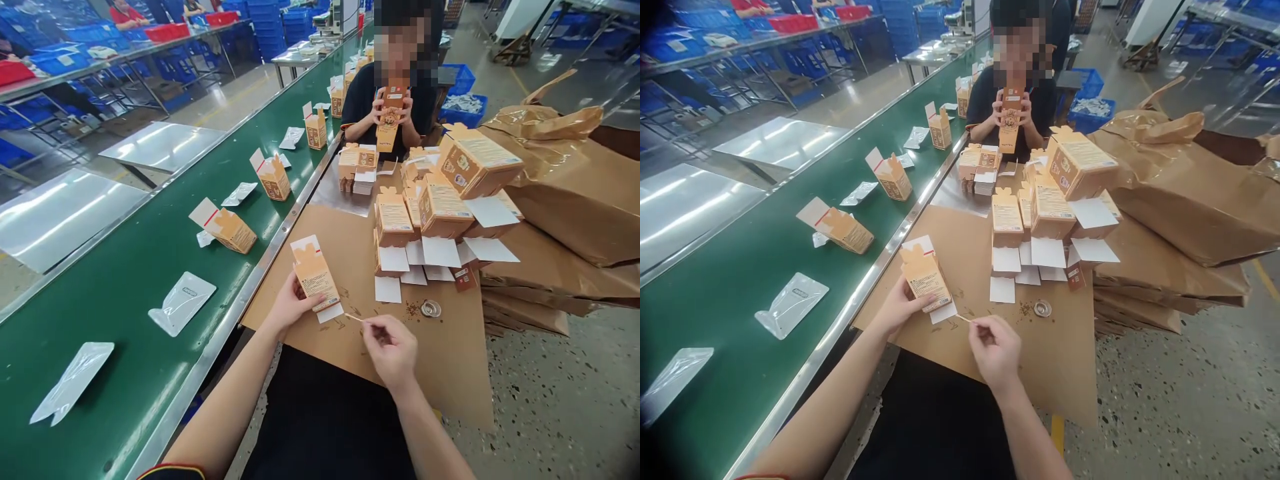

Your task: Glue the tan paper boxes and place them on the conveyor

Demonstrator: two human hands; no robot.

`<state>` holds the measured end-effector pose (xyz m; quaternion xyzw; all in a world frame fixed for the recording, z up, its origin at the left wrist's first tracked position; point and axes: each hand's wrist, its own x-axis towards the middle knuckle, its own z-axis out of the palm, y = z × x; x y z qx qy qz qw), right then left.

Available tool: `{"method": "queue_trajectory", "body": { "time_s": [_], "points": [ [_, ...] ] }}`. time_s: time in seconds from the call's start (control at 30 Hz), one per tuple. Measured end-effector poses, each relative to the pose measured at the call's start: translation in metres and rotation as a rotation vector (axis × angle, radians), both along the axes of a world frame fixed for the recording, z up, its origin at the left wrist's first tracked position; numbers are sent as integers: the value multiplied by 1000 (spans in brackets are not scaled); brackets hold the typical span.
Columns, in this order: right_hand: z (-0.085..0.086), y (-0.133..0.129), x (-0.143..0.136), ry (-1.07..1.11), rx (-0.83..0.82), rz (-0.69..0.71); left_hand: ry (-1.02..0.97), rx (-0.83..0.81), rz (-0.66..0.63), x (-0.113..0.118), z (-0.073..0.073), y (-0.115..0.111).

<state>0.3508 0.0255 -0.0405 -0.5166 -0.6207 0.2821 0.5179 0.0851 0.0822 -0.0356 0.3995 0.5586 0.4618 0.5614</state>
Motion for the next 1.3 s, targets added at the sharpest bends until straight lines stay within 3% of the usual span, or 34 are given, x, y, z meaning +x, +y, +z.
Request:
{"method": "queue_trajectory", "body": {
  "time_s": [0.1, 0.23, 0.4, 0.7, 0.87, 0.97, 1.1, 1.17, 1.3],
  "points": [
    [-14, 7, -36, 8, -39, 66, 17, 18, -6, 1, -2, 0],
    [-24, 12, -46, -1, -46, 90, 12, 27, -14, 2, -3, -1],
    [-18, 8, -32, 1, -35, 63, 27, 53, -11, 5, -2, -6],
    [-7, -30, 18, 45, -67, -16, 371, 148, 16, 24, -12, -40],
    [-4, -39, 20, 66, -69, -10, 433, 156, 23, 25, -14, -41],
    [2, -43, 21, 72, -38, -11, 487, 147, 165, -1, -5, -42],
    [7, -47, 31, 77, 1, -33, 645, 20, 627, -76, 9, -57],
    [8, -48, 35, 93, 14, -40, 714, -88, 784, -115, 13, -66],
    [6, -45, 30, 112, 11, -27, 782, -182, 808, -166, 12, -64]
  ]
}}
